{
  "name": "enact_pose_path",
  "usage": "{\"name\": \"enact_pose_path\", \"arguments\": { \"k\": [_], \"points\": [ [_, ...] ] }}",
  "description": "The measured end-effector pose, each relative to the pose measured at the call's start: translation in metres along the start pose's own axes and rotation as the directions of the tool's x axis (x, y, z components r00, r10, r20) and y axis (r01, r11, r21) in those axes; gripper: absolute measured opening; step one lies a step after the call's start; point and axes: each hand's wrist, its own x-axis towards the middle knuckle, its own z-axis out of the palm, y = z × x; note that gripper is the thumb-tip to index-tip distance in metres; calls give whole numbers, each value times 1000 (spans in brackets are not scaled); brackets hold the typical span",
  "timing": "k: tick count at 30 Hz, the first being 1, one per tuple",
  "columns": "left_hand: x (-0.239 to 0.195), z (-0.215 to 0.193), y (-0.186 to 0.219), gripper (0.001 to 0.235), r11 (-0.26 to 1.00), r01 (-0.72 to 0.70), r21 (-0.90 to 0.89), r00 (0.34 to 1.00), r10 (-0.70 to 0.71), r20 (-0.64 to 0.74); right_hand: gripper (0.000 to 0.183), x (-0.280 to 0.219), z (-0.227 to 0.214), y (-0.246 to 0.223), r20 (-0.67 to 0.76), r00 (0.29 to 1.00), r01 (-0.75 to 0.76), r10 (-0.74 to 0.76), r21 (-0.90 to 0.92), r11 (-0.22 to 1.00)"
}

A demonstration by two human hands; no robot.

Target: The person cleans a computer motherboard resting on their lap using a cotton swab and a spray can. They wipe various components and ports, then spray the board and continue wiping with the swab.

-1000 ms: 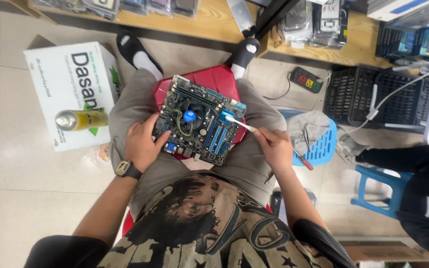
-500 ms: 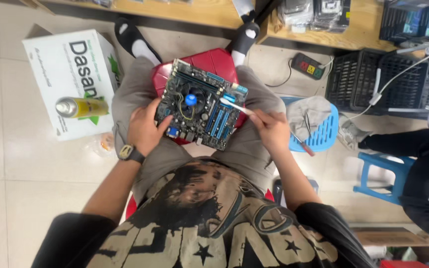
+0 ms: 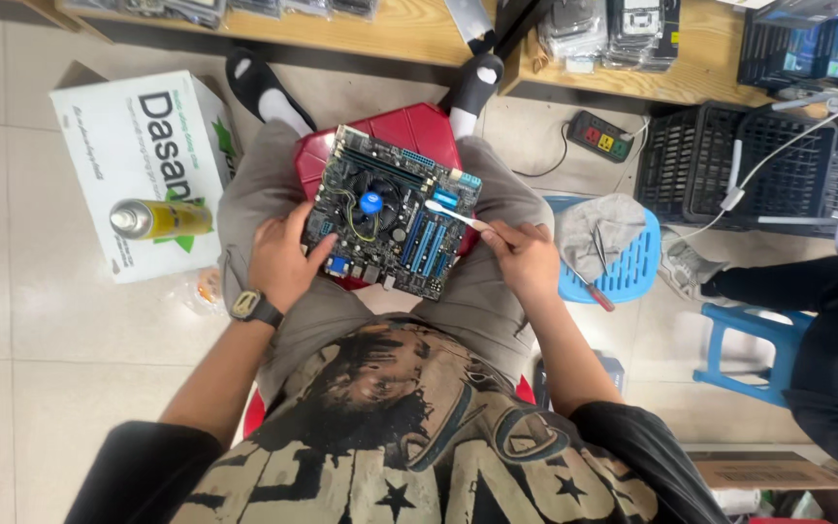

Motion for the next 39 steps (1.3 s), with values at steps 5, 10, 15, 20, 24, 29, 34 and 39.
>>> {"name": "enact_pose_path", "arguments": {
  "k": [5,10,15,20,24,29,34,39],
  "points": [
    [1,2,8,66,999,15,-36,1000,-14,27,20,-17,-26,12,40,999,-19,15,91,996],
    [-6,12,0,66,1000,5,-13,1000,-5,1,21,4,-25,25,-28,996,-75,85,254,964],
    [-4,13,-1,65,1000,-5,-26,1000,5,-18,27,65,-15,-1,-66,973,211,-222,-145,967],
    [-6,5,5,67,998,43,-45,999,-42,15,35,69,-27,-32,-112,944,264,-309,-298,917],
    [-3,1,9,66,997,63,-50,998,-62,19,31,48,-34,-2,-147,939,239,-309,-365,900],
    [-4,3,5,63,998,16,-66,1000,-16,-5,28,37,2,-11,-260,906,237,-335,-344,908],
    [-4,4,4,62,998,10,-64,1000,-12,-22,25,48,6,-33,-329,875,265,-354,-286,921],
    [-6,0,10,59,993,63,-100,997,-68,-43,26,33,-37,-4,-229,920,250,-317,-281,927]
  ]
}}
